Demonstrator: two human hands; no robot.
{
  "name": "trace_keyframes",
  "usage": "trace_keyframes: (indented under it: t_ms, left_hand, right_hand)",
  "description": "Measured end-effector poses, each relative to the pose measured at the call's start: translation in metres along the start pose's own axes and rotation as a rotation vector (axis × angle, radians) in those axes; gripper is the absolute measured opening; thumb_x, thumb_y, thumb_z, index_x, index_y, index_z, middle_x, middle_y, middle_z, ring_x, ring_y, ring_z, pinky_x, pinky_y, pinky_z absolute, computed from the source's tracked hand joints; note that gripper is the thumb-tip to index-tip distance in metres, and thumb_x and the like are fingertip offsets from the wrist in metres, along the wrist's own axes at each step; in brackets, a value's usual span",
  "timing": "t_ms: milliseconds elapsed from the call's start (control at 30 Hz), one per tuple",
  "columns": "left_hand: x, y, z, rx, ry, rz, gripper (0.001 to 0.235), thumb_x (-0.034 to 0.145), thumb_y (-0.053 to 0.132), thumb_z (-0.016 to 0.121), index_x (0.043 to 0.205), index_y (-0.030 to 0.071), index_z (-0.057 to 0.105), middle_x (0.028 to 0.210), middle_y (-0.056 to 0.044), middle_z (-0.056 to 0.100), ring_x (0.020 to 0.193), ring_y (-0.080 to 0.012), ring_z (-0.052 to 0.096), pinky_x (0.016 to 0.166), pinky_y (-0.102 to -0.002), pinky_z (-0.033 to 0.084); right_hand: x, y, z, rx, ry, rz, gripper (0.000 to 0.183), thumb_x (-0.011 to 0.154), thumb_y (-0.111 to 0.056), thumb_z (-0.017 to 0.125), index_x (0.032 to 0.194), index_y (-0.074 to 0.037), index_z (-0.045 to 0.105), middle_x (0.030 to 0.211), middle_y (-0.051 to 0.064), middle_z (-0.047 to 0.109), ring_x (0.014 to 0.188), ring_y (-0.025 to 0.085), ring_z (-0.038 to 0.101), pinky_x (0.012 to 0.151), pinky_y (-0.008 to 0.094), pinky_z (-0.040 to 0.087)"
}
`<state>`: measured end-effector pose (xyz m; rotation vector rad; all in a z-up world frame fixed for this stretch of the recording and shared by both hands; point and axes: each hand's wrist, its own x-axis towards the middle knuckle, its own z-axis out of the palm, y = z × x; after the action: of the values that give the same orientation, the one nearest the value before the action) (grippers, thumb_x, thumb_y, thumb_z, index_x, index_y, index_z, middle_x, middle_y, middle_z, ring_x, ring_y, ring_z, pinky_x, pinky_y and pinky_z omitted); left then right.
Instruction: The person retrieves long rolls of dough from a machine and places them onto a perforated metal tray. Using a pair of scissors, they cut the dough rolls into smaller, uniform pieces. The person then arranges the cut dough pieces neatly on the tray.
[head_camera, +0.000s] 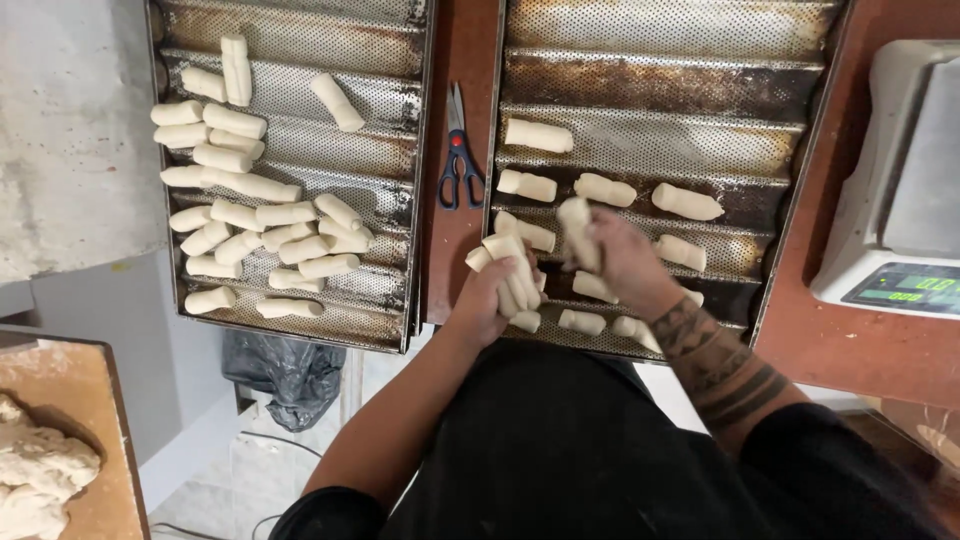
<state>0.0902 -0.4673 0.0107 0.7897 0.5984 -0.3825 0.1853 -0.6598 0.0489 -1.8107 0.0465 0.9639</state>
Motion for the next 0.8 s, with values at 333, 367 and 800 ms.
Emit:
trace_keyframes:
  t_ms: [333, 367, 800]
  left_hand:
    - [-0.013, 0.033, 0.016, 0.111, 0.053, 0.055, 0.031, 0.1, 0.03, 0.062, 0.115, 0.003, 0.059, 0.095, -0.011, 0.063, 0.095, -0.0243, 0.066, 0.091, -0.047, 0.054]
    - [-0.012, 0.035, 0.018, 0.091, 0.048, 0.053, 0.036, 0.1, 0.036, 0.062, 0.116, 0.003, 0.059, 0.098, -0.013, 0.065, 0.098, -0.0248, 0.066, 0.091, -0.048, 0.053]
    - [0.052, -0.045, -0.044, 0.272, -0.029, 0.139, 0.034, 0.104, 0.038, 0.054, 0.083, 0.011, 0.054, 0.055, -0.003, 0.048, 0.061, -0.0118, 0.055, 0.077, -0.037, 0.055]
  right_hand:
    - [0.118, 0.074, -0.081, -0.569, 0.517, -0.408, 0.038, 0.095, -0.025, 0.073, 0.129, -0.017, 0.058, 0.117, 0.016, 0.059, 0.105, 0.045, 0.064, 0.083, 0.058, 0.055]
    - [0.129, 0.085, -0.088, -0.767, 0.582, -0.642, 0.03, 0.095, -0.016, 0.073, 0.123, -0.015, 0.064, 0.114, 0.01, 0.051, 0.103, 0.042, 0.062, 0.078, 0.055, 0.057]
    - [0.016, 0.015, 0.019, -0.123, 0.248, -0.469, 0.049, 0.093, -0.028, 0.076, 0.137, -0.012, 0.061, 0.126, 0.018, 0.062, 0.124, 0.046, 0.058, 0.096, 0.066, 0.046]
